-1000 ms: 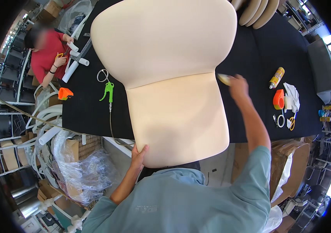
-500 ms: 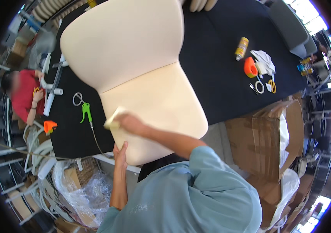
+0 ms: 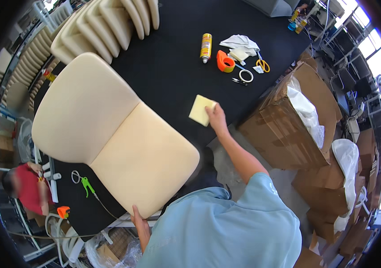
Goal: Preparing and cleaning a foam chair seat component using scissors, spray adhesive/cleaner, and a sponge.
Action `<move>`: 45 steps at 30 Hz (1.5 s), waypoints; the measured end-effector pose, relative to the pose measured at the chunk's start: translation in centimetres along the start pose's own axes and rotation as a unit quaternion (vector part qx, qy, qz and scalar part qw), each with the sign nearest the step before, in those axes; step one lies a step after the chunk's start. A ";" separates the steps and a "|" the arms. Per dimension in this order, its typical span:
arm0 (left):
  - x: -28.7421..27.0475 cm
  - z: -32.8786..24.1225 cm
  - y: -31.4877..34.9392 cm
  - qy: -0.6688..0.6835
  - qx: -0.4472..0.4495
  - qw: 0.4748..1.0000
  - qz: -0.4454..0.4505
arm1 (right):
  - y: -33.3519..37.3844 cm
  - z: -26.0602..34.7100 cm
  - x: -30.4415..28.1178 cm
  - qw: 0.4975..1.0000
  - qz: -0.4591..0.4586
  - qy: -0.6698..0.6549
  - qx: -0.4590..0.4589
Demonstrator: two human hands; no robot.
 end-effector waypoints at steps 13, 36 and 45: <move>-2.7 7.0 2.3 0.054 -0.162 0.980 -0.105 | -13.3 -6.9 -8.5 0.955 -0.082 0.270 -0.092; 25.8 4.5 19.3 -0.053 0.050 0.964 -0.254 | -40.1 4.0 7.6 0.651 0.326 0.424 -0.539; 50.0 -9.1 16.9 -0.417 0.500 0.749 0.119 | -26.2 15.5 0.4 0.860 0.498 -0.092 -0.060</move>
Point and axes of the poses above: each hand's wrist, its own y-axis away from the middle knuckle, its own x-axis out of the palm, z = x × y, the point moved 1 cm from there along -y, towards the middle knuckle, and after that the axes turned 8 degrees about -z, right-handed, at the moved point
